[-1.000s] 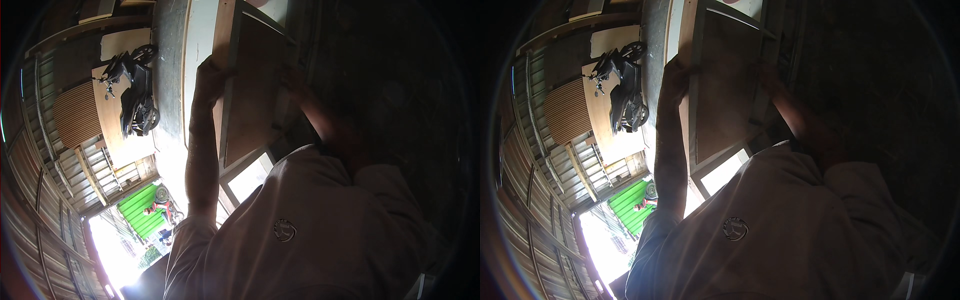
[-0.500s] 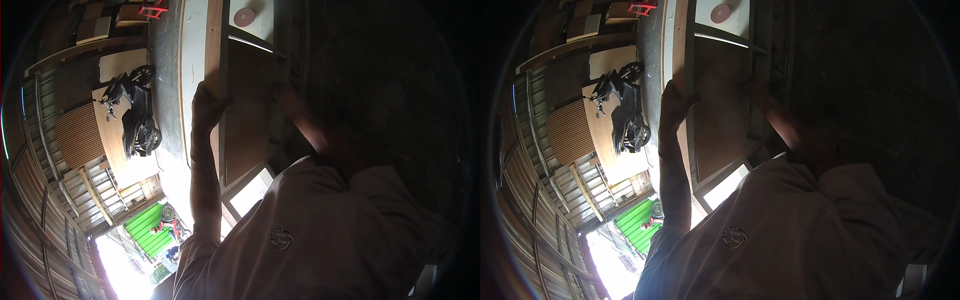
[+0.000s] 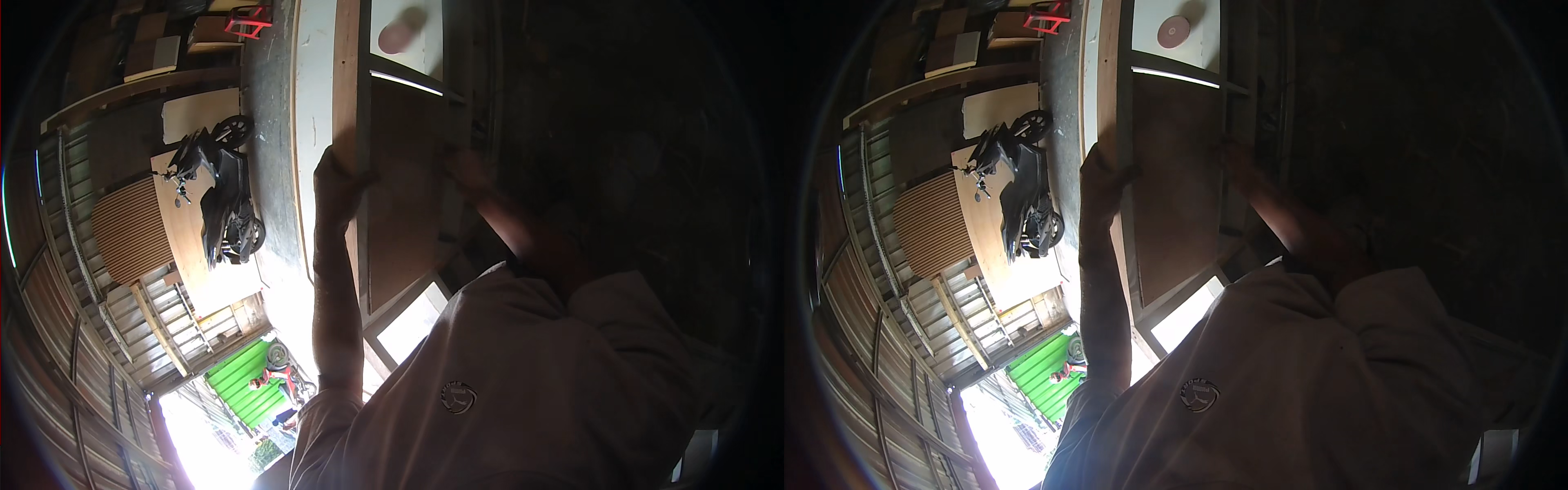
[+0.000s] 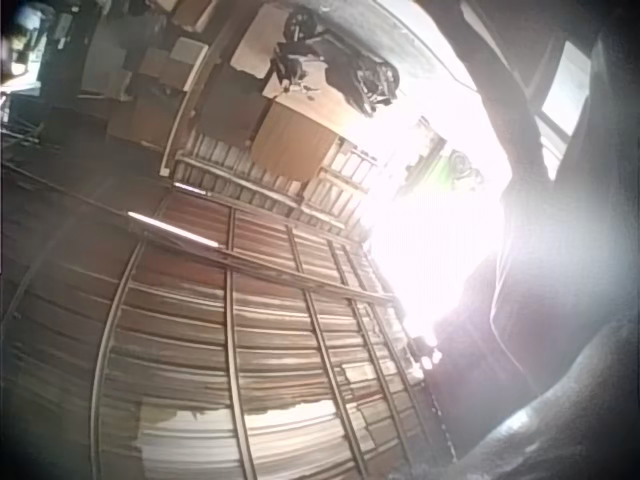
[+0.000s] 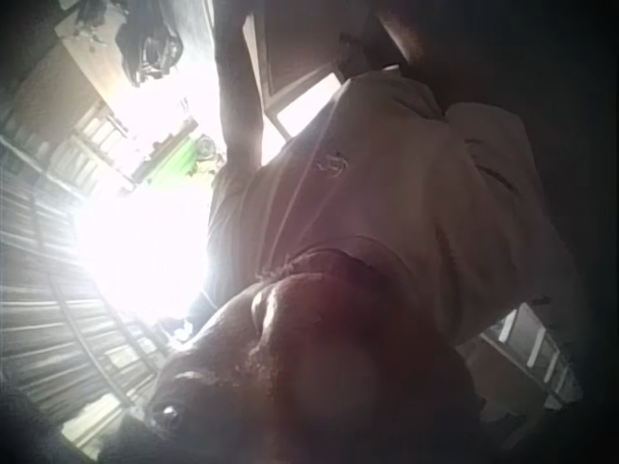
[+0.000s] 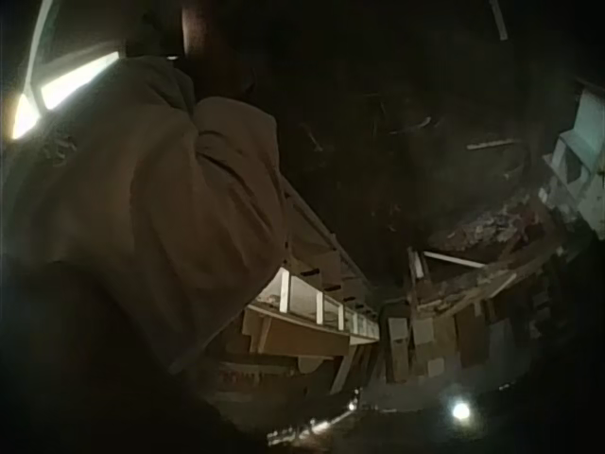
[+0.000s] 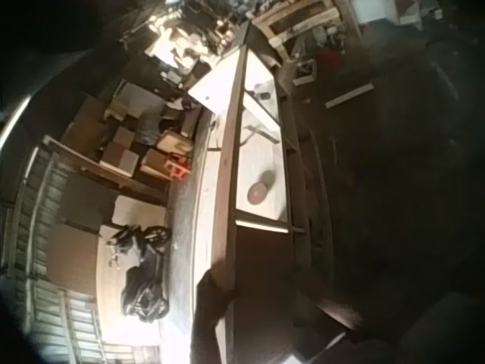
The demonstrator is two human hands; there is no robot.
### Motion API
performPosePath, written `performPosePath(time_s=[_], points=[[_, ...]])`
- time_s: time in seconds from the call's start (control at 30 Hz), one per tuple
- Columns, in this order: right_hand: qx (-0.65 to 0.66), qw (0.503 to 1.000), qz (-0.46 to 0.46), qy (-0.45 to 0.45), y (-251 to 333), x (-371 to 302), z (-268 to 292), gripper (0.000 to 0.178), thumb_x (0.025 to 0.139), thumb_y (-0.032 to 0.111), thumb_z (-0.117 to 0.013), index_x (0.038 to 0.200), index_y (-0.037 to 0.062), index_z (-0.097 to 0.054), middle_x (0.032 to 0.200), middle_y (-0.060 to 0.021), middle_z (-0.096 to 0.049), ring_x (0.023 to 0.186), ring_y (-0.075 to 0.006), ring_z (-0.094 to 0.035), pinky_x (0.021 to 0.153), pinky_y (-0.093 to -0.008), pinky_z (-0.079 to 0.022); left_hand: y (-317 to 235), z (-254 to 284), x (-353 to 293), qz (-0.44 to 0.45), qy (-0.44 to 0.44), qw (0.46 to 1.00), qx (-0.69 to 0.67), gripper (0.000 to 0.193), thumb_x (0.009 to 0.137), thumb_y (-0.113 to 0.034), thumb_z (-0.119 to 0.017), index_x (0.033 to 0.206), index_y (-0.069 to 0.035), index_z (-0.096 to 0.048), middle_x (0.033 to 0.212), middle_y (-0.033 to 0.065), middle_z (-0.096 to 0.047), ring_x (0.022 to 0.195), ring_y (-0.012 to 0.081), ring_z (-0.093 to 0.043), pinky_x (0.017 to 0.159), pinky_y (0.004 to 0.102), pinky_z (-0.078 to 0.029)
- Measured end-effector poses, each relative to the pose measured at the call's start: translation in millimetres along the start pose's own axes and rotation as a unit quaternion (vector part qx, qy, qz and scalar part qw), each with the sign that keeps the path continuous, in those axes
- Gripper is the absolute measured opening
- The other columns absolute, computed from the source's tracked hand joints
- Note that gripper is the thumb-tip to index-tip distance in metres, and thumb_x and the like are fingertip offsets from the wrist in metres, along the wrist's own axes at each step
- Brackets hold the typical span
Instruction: The person uses a drill and a grinder to prepare a metal strip, then fits a wooden panel into a shelf frame by hand.
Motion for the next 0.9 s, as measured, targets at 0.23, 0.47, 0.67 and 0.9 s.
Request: performPosePath(time_s=[0.23,0.47,0.67,0.9], points=[[-0.023,0.989,0.147,0.008,-9.2,15.9,7.1,0.034,0.095,0.017,-0.061,0.126,0.0048,-0.065,0.121,-0.0154,-0.068,0.11,-0.0264,-0.067,0.091,-0.0383,-0.055,-11.5,-4.2,4.1,0.001,0.005,1.0,-0.005,0.07,0.066,-0.004,-0.085,0.13,0.004,-0.057,0.119,0.0161,-0.068,0.106,0.0252,-0.068,0.094,0.0362,-0.056],[0.278,0.958,0.028,0.058,-10.9,15.8,-6.9,0.04,0.095,0.013,-0.06,0.133,0.0008,-0.061,0.136,-0.0143,-0.062,0.121,-0.0258,-0.062,0.098,-0.0372,-0.052,-7.9,-4.9,2.4,-0.005,-0.006,1.0,0.008,0.062,0.068,0.0,-0.081,0.126,0.004,-0.059,0.115,0.016,-0.069,0.102,0.0245,-0.069,0.091,0.0365,-0.057],[0.325,0.945,0.041,0.02,-3.6,1.9,-8.4,0.042,0.097,0.009,-0.058,0.137,-0.004,-0.054,0.118,-0.0139,-0.068,0.102,-0.0212,-0.069,0.09,-0.036,-0.057,-6.9,-2.1,0.8,0.016,-0.015,1.0,-0.007,0.06,0.066,-0.002,-0.081,0.123,0.005,-0.06,0.111,0.0169,-0.07,0.099,0.0249,-0.07,0.088,0.0366,-0.057],[0.339,0.933,0.109,0.057,-13.2,18.3,-9.1,0.043,0.101,0.011,-0.055,0.142,-0.0024,-0.049,0.114,-0.0154,-0.068,0.098,-0.0252,-0.07,0.086,-0.0389,-0.059,-13.7,-6.1,4.5,-0.005,-0.024,0.999,-0.02,0.058,0.065,-0.005,-0.082,0.119,0.006,-0.062,0.105,0.0171,-0.072,0.094,0.0249,-0.07,0.086,0.036,-0.058]])
Point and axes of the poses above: each hand's wrist, its own x-axis towards the middle knuckle, its own z-axis out of the back of the hand, y = z × x, the point moved 6 cm from there along x, towards the middle knuckle
